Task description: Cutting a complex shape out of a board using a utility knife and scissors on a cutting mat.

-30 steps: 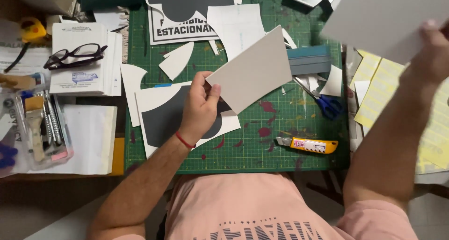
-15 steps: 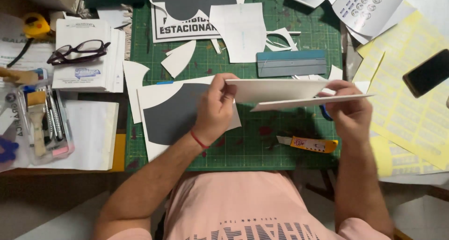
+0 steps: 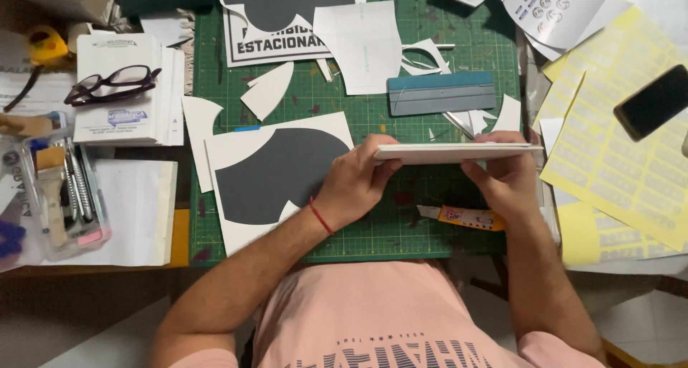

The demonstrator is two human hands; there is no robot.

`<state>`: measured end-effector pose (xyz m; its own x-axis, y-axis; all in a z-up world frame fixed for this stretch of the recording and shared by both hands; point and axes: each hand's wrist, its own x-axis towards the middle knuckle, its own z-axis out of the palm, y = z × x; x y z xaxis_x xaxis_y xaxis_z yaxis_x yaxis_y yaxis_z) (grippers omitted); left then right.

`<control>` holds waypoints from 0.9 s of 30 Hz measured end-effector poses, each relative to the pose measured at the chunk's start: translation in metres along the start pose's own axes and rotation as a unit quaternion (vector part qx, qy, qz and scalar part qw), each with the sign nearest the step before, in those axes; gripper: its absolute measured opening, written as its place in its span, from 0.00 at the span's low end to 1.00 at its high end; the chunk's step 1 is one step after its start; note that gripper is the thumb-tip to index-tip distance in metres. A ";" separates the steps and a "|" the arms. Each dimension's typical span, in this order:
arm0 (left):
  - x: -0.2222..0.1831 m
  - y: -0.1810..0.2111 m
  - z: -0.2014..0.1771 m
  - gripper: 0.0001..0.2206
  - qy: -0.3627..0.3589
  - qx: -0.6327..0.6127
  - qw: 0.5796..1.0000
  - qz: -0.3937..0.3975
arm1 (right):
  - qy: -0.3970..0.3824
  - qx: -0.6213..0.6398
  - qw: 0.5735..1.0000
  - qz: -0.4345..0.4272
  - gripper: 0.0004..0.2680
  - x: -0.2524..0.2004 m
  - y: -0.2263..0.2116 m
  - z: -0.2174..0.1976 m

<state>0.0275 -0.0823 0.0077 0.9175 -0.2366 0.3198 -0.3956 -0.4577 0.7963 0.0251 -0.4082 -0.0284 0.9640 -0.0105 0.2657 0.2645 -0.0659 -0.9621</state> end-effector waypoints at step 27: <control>-0.009 0.037 -0.055 0.05 0.115 0.181 0.879 0.427 | 0.028 -0.012 0.933 0.358 0.29 -0.022 -0.072 -0.006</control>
<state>0.0072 -0.0500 0.0621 0.2482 -0.4651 0.8497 -0.8928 -0.4502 0.0144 -0.0156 -0.4095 0.0354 0.8898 -0.1129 -0.4422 -0.4490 -0.0435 -0.8925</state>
